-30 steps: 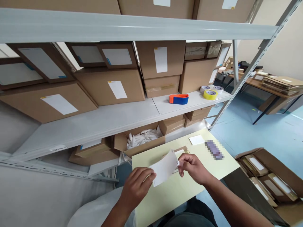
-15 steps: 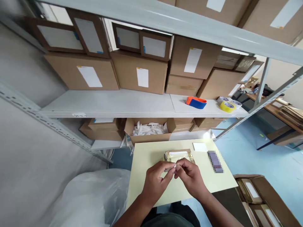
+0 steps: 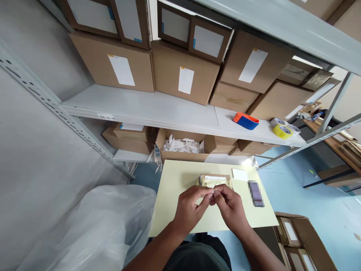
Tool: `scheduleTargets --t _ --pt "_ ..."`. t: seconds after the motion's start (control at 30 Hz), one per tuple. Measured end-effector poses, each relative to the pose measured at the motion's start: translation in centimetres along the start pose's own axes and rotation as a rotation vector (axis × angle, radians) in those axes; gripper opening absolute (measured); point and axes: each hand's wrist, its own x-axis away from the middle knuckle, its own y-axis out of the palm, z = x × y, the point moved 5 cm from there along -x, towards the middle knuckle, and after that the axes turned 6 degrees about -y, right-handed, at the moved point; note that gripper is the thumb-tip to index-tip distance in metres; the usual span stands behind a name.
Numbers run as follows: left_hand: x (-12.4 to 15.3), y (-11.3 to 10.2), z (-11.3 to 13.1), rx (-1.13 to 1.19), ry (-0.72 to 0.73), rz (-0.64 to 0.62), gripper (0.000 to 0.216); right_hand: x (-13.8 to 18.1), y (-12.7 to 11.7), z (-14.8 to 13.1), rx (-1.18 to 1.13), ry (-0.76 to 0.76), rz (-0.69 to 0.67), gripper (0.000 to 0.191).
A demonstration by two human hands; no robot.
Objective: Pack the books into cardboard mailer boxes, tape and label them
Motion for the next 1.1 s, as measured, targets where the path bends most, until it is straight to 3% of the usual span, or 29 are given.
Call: scheduleTargets --t 0.3,0.73,1.1 --pt "-0.3 -0.2 -0.2 0.022 0.017 0.003 0.018 0.1 0.0 0.3 -0.018 0.031 0.019 0.022" --pt "-0.1 -0.8 1.0 -0.099 0.237 0.034 0.025 0.4 0.1 0.6 -0.026 0.052 0.031 0.018" --pt "0.5 -0.7 0.5 -0.169 0.220 0.003 0.022 0.5 0.4 0.7 0.033 0.047 0.059 0.019"
